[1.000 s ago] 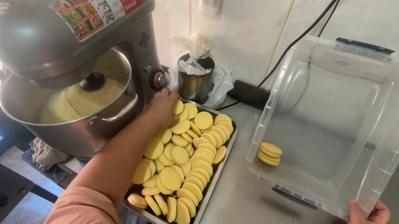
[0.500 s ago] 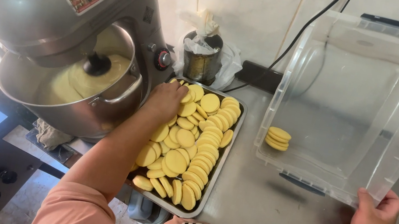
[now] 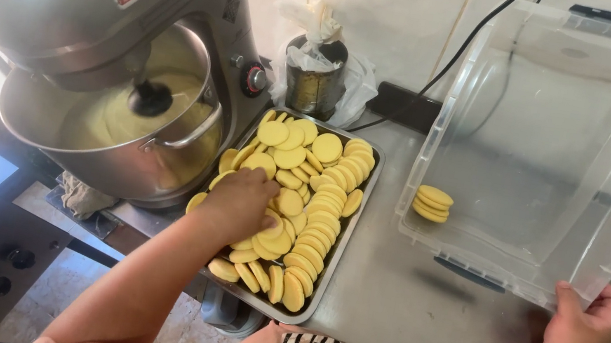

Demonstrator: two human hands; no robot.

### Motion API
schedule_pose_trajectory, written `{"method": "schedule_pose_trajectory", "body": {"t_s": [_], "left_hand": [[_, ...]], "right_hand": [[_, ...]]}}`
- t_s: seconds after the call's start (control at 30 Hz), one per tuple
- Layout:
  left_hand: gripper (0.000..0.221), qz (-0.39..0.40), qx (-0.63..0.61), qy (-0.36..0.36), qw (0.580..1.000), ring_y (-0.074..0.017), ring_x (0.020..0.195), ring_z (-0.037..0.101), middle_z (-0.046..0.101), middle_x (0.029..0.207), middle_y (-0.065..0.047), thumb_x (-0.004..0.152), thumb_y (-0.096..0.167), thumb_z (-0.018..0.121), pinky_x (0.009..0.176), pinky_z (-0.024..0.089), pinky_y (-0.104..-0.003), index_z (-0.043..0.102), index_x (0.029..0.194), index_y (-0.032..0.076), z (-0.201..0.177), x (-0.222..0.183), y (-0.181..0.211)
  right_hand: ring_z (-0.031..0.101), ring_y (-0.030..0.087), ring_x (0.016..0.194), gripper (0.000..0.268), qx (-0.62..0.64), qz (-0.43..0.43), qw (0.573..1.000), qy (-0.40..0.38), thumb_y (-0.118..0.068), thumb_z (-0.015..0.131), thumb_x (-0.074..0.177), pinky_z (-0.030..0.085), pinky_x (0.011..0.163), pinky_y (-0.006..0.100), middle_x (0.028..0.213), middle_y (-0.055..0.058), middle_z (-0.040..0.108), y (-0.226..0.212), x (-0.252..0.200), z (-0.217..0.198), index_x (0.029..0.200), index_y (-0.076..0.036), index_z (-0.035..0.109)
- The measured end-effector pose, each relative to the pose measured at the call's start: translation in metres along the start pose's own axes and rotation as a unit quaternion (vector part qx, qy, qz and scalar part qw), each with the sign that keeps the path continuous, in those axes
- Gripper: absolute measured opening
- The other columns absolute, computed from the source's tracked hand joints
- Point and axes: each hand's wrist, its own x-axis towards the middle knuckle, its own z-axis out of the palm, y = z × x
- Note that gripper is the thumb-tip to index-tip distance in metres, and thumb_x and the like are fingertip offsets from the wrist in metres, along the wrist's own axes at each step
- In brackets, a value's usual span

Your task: Picking up round yellow cookies from a metal tray and stacking them neatly into a clear plastic storage container on a workbench.

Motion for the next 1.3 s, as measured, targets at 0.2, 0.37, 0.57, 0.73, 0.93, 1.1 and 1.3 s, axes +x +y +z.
{"method": "schedule_pose_trajectory", "body": {"t_s": [0.2, 0.37, 0.57, 0.73, 0.93, 1.1, 1.3], "left_hand": [[0.025, 0.201, 0.058, 0.038, 0.977, -0.0228, 0.105, 0.058, 0.064, 0.113, -0.003, 0.093, 0.031, 0.073, 0.096, 0.048, -0.040, 0.071, 0.116, 0.021, 0.045, -0.026, 0.036], [0.018, 0.358, 0.103, 0.179, 0.911, -0.0226, 0.103, 0.052, 0.056, 0.105, 0.002, 0.079, 0.026, 0.079, 0.096, 0.037, -0.041, 0.080, 0.095, 0.034, 0.128, 0.005, 0.017], [0.013, 0.425, -0.059, 0.213, 0.878, -0.0218, 0.104, 0.064, 0.073, 0.106, 0.005, 0.088, 0.027, 0.080, 0.095, 0.048, -0.045, 0.078, 0.100, 0.026, 0.087, -0.014, 0.002], [0.013, 0.268, -0.058, 0.399, 0.875, -0.0269, 0.099, 0.064, 0.073, 0.104, 0.002, 0.090, 0.023, 0.075, 0.084, 0.045, -0.045, 0.076, 0.101, 0.018, 0.074, 0.016, -0.040], [0.018, 0.247, 0.013, 0.328, 0.912, -0.0290, 0.092, 0.064, 0.072, 0.102, 0.001, 0.096, 0.031, 0.066, 0.076, 0.048, -0.047, 0.078, 0.104, 0.021, 0.090, 0.040, -0.055], [0.040, 0.203, -0.067, 0.214, 0.953, -0.0267, 0.105, 0.061, 0.064, 0.113, -0.001, 0.085, 0.038, 0.080, 0.076, 0.052, -0.043, 0.074, 0.120, 0.019, 0.079, 0.028, -0.044], [0.041, 0.143, -0.014, 0.157, 0.977, -0.0298, 0.097, 0.063, 0.063, 0.115, -0.004, 0.086, 0.035, 0.072, 0.067, 0.051, -0.046, 0.066, 0.122, 0.016, 0.069, 0.039, -0.037]], "right_hand": [[0.060, 0.015, 0.109, 0.036, 0.014, -0.009, 1.000, 0.001, -0.013, 0.070, 0.098, 0.051, 0.095, 0.030, 0.121, 0.005, 0.060, 0.006, 0.002, 0.000, 0.127, -0.011, 0.047], [0.061, 0.015, 0.109, 0.038, 0.010, -0.015, 1.000, -0.001, -0.015, 0.071, 0.097, 0.051, 0.095, 0.029, 0.121, 0.005, 0.060, 0.009, 0.002, -0.001, 0.127, -0.009, 0.048], [0.061, 0.016, 0.108, 0.035, -0.004, 0.000, 1.000, 0.001, -0.015, 0.069, 0.098, 0.051, 0.094, 0.030, 0.119, 0.004, 0.061, 0.003, 0.001, 0.000, 0.125, -0.011, 0.048], [0.060, 0.017, 0.107, 0.034, -0.006, -0.003, 1.000, 0.003, -0.015, 0.069, 0.098, 0.050, 0.093, 0.030, 0.119, 0.005, 0.061, 0.002, 0.000, 0.001, 0.126, -0.011, 0.049], [0.059, 0.018, 0.107, 0.038, -0.022, 0.000, 1.000, 0.002, -0.016, 0.070, 0.098, 0.048, 0.093, 0.032, 0.121, 0.006, 0.059, -0.008, -0.003, -0.001, 0.129, -0.007, 0.051], [0.060, 0.019, 0.110, 0.038, 0.003, 0.018, 1.000, -0.007, -0.014, 0.069, 0.098, 0.050, 0.095, 0.032, 0.123, 0.007, 0.059, -0.013, -0.005, 0.001, 0.130, -0.008, 0.049], [0.059, 0.017, 0.104, 0.039, 0.005, 0.007, 1.000, 0.003, -0.014, 0.069, 0.095, 0.049, 0.092, 0.032, 0.117, 0.006, 0.060, 0.001, 0.002, 0.002, 0.128, -0.008, 0.051]]}}
